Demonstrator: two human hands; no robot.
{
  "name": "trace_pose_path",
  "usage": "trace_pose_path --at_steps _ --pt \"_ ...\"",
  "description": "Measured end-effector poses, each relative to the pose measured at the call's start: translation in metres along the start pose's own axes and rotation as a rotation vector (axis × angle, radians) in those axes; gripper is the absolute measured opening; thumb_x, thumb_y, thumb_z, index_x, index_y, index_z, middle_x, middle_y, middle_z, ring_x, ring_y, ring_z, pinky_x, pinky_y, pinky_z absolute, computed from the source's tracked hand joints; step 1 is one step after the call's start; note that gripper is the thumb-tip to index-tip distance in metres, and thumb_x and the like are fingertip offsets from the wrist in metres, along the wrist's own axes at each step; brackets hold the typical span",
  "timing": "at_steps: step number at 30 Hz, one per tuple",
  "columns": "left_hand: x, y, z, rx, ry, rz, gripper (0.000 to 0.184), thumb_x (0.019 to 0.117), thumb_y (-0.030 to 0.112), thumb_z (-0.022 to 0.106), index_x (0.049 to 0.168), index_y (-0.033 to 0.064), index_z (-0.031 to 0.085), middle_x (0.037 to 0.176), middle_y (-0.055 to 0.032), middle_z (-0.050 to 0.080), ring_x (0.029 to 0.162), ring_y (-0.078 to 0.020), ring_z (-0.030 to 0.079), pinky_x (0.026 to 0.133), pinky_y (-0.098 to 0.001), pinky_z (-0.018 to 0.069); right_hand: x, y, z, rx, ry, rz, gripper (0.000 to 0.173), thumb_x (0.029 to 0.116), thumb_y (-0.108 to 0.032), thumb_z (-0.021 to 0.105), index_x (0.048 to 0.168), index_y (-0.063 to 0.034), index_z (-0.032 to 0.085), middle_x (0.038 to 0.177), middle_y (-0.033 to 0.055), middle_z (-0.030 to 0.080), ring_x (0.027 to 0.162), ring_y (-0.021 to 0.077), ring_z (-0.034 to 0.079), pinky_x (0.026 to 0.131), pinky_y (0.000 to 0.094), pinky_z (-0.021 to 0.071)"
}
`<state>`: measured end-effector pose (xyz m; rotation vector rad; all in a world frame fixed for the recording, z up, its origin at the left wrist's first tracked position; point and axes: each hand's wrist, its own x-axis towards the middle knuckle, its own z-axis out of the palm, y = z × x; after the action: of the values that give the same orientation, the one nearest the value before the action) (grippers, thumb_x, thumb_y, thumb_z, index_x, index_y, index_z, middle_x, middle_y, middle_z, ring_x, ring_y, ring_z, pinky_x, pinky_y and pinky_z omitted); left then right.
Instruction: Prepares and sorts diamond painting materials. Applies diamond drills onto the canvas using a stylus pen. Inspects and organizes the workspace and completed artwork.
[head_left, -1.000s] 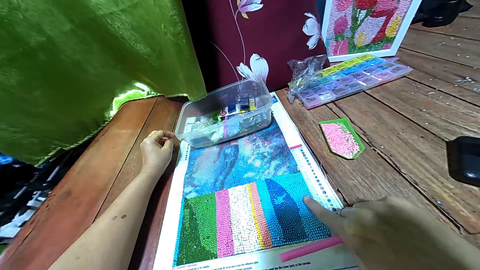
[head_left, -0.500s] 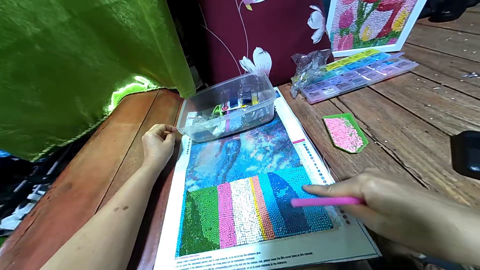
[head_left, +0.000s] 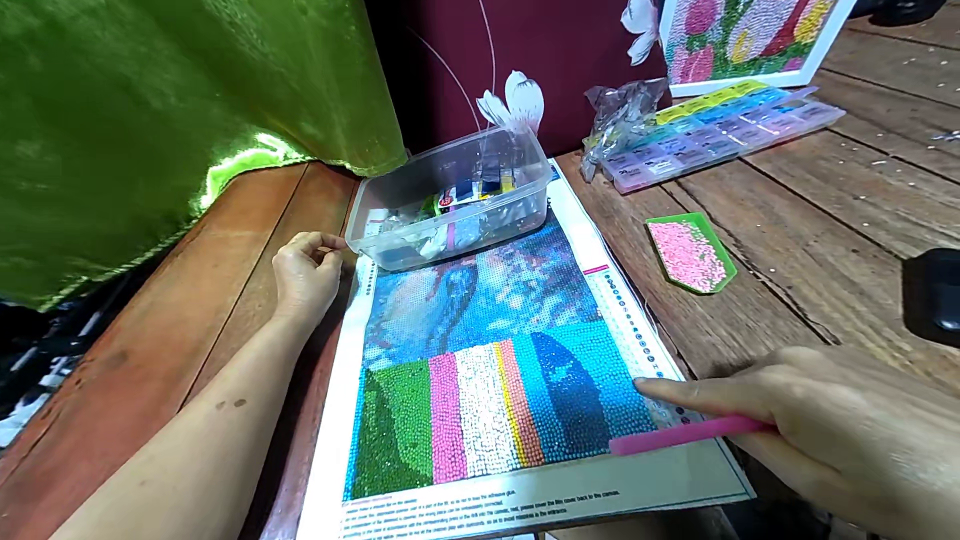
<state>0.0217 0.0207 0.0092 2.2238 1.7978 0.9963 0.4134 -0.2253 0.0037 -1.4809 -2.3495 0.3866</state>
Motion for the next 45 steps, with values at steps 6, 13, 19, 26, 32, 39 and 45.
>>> trace_pose_path --at_steps 6,13,19,26,32,39,45 --pt "0.000 0.000 -0.001 0.017 -0.015 -0.006 0.016 0.0964 -0.006 0.053 0.105 -0.0101 0.066 0.106 -0.0237 0.064 0.083 -0.0255 0.064 0.080 -0.0449 0.0540 -0.006 -0.004 -0.002 0.042 -0.050 -0.007 0.045 0.0895 -0.009 0.053 0.126 -0.0205 0.076 0.064 0.0065 0.064 0.053 0.0258 0.061 0.043 0.0434 0.0413" --pt "0.000 -0.001 -0.001 0.014 0.003 0.001 0.015 0.0951 -0.007 0.054 0.103 -0.0088 0.067 0.102 -0.0211 0.063 0.079 -0.0219 0.062 0.076 -0.0411 0.0529 -0.011 -0.012 -0.003 -0.071 -0.100 -0.036 0.051 0.0898 -0.002 0.057 0.136 -0.0168 0.069 0.058 0.0118 0.058 0.049 0.0332 0.058 0.044 0.0473 0.0404" --pt "0.000 -0.001 0.000 0.007 0.005 -0.003 0.016 0.0949 -0.007 0.053 0.103 -0.0091 0.066 0.101 -0.0200 0.063 0.075 -0.0184 0.060 0.074 -0.0370 0.0529 -0.008 -0.020 -0.001 -0.212 -0.124 -0.117 0.045 0.0923 0.001 0.056 0.136 -0.0034 0.066 0.057 0.0133 0.055 0.048 0.0326 0.057 0.043 0.0427 0.0407" --pt "-0.001 0.002 0.000 0.009 0.014 -0.002 0.016 0.0954 -0.007 0.053 0.103 -0.0090 0.067 0.102 -0.0201 0.063 0.075 -0.0194 0.060 0.074 -0.0377 0.0527 -0.007 -0.016 0.002 -0.119 -0.062 -0.098 0.046 0.0868 -0.001 0.059 0.131 -0.0075 0.071 0.056 0.0099 0.056 0.047 0.0298 0.057 0.041 0.0428 0.0408" --pt "0.000 0.002 -0.003 0.054 -0.004 0.027 0.018 0.0953 -0.005 0.054 0.106 -0.0105 0.067 0.107 -0.0253 0.064 0.082 -0.0273 0.064 0.079 -0.0458 0.0537 -0.008 0.011 0.031 0.055 0.255 -0.123 0.045 0.0854 -0.020 0.047 0.116 -0.0214 0.080 0.058 -0.0058 0.057 0.046 0.0061 0.049 0.040 0.0271 0.0367" --pt "0.000 0.038 -0.034 0.150 -0.320 0.040 0.013 0.0975 0.008 0.069 0.089 -0.0018 0.068 0.073 -0.0105 0.062 0.063 -0.0174 0.055 0.063 -0.0418 0.0470 0.005 0.005 0.030 0.190 0.357 0.063 0.017 0.0858 -0.031 0.062 0.071 -0.0237 0.066 0.054 -0.0171 0.045 0.047 -0.0106 0.038 0.041 0.0109 0.0289" --pt "-0.015 0.075 -0.067 0.068 -0.571 -0.009 0.025 0.0961 0.003 0.067 0.071 0.0068 0.064 0.058 0.0007 0.057 0.050 -0.0053 0.049 0.049 -0.0207 0.0387 0.018 -0.009 0.021 0.245 0.259 0.264 0.025 0.0803 -0.015 0.077 0.064 -0.0198 0.058 0.050 -0.0116 0.043 0.044 -0.0037 0.039 0.040 0.0158 0.0279"
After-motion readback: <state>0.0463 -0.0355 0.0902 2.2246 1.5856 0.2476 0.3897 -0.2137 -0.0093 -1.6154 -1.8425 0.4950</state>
